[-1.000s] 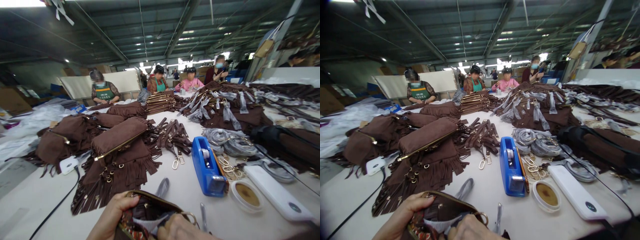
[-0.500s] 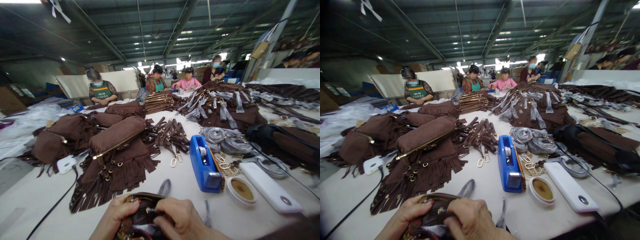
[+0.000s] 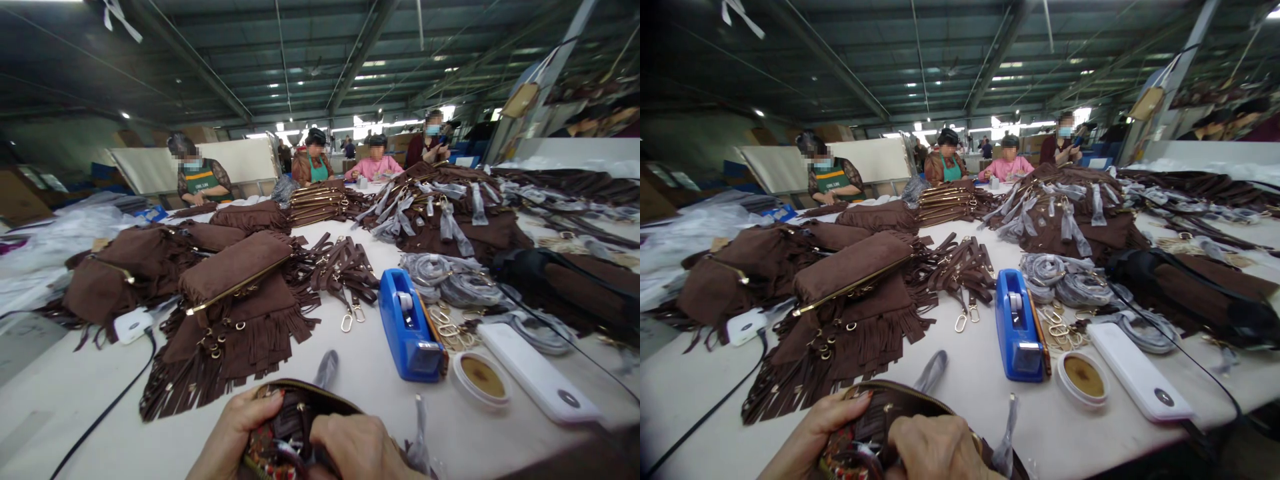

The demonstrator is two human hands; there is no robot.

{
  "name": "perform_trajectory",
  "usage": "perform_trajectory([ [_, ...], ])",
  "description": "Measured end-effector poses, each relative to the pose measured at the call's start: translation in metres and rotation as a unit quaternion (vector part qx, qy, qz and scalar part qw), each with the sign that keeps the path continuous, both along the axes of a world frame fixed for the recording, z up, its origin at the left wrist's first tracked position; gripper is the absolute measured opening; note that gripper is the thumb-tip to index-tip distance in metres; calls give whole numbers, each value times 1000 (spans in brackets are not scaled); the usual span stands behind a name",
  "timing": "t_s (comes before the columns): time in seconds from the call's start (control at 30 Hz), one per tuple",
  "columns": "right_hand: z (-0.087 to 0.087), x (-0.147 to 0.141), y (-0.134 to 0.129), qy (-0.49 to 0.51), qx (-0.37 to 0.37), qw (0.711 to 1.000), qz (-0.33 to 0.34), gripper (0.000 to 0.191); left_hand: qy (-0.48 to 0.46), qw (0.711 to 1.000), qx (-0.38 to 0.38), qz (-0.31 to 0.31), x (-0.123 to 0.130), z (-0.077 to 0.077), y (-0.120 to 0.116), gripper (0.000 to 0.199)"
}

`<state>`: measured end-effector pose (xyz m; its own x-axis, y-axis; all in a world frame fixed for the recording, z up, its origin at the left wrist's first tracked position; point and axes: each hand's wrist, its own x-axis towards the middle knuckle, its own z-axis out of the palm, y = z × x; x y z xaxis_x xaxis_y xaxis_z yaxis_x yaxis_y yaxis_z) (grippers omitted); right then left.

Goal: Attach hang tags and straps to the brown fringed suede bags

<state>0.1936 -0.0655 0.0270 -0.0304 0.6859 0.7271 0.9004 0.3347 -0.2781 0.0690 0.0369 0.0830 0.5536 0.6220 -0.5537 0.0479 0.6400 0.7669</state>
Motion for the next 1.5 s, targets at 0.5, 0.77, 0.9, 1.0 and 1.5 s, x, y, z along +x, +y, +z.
perform_trajectory([
  [0.5,14,14,12,-113,-43,992,41,17,8,1000,-19,-20,5,-12,12,28],
  [0.77,8,15,23,-123,-53,989,58,21,20,999,-20,-16,5,-23,19,23],
  [0.9,0,13,25,-143,-62,986,59,15,14,999,-51,-4,5,-35,23,12],
  [1.0,-6,10,28,-155,-58,985,56,14,19,997,-74,0,5,-41,24,11],
  [1.5,-22,-5,38,-217,-14,973,-80,14,25,996,-88,11,8,-58,36,8],
])
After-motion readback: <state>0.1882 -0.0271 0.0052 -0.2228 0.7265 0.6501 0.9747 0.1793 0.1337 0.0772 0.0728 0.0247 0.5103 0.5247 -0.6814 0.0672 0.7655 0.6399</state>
